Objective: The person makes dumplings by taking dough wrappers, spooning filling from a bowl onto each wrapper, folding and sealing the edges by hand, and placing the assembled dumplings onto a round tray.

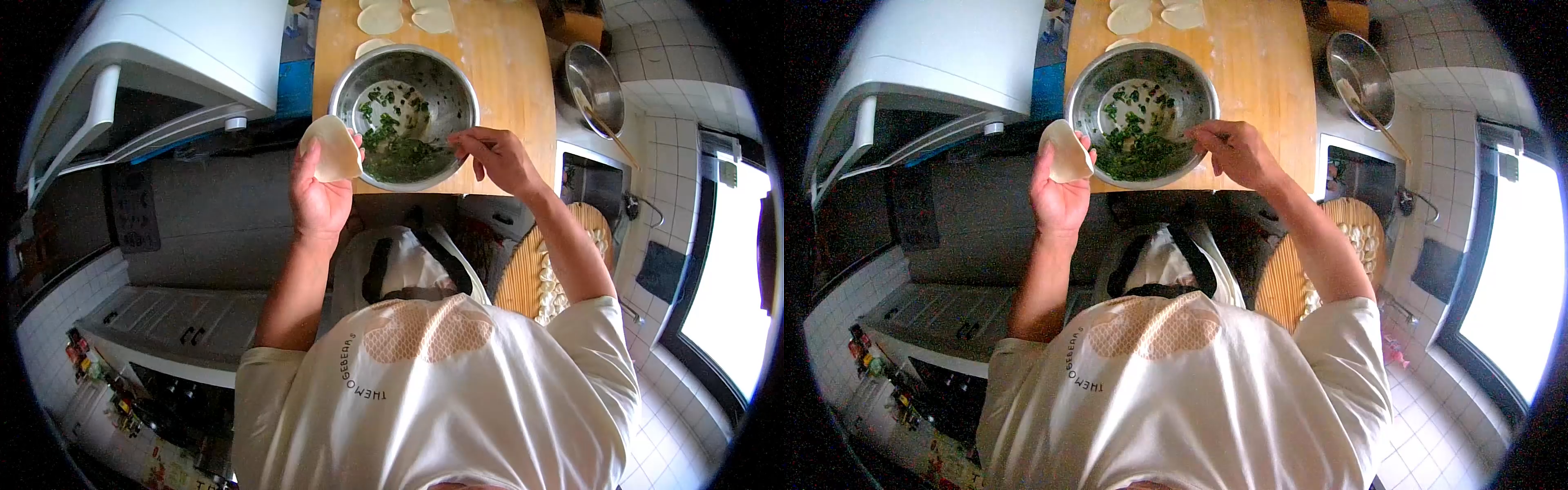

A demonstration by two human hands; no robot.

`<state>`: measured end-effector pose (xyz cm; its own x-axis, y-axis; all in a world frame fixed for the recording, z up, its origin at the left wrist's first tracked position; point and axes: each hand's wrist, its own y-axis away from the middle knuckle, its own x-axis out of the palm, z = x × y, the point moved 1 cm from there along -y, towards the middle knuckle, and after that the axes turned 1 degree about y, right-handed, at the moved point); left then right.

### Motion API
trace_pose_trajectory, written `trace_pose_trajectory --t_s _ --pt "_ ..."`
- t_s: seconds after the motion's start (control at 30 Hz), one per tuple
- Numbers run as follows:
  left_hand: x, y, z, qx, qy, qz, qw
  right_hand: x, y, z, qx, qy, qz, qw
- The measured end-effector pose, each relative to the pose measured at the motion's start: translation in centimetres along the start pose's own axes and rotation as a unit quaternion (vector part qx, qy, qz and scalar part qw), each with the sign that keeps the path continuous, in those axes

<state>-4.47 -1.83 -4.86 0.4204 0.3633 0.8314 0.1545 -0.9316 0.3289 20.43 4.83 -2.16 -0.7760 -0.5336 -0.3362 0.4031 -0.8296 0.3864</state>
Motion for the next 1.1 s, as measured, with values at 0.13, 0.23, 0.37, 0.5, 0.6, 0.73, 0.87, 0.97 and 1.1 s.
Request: trace_pose_trajectory --t_s 0.13,0.23,0.37,0.5,0.6,0.73,0.87,0.97,1.1 --pt "-0.2 0.1 0.0 -0.005 -0.008 0.019 1.0 0.2 0.2 0.4 0.044 -0.053 0.011 0.998" --pt "0.0 0.2 0.1 -0.002 -0.01 0.007 1.0 0.6 0.6 0.5 0.065 -0.141 0.026 0.988" --pt "-0.3 0.1 0.1 -0.004 -0.002 0.019 1.0 1.0 0.7 0.4 0.138 -0.268 0.034 0.953" --pt "-0.6 0.1 -0.3 -0.01 0.021 0.041 0.999 1.4 0.7 0.6 0.186 -0.365 0.033 0.912" --pt "-0.1 0.7 -1.6 -0.003 0.053 0.012 0.999 1.3 0.9 0.5 0.194 -0.422 0.036 0.885" --pt "1.3 1.6 -3.6 0.002 -0.015 -0.023 1.0 0.9 0.8 0.3 0.172 -0.458 0.032 0.872" --pt "2.7 1.5 -3.0 -0.072 -0.045 -0.021 0.996 -0.1 1.5 2.1 0.129 -0.472 -0.004 0.872" --pt "3.6 0.9 -1.5 -0.096 -0.054 -0.027 0.994 -0.5 2.3 3.4 0.084 -0.47 -0.02 0.878" --pt "5.1 0.1 0.1 -0.124 -0.044 -0.023 0.991 0.8 4.2 5.3 -0.022 -0.364 -0.065 0.929"
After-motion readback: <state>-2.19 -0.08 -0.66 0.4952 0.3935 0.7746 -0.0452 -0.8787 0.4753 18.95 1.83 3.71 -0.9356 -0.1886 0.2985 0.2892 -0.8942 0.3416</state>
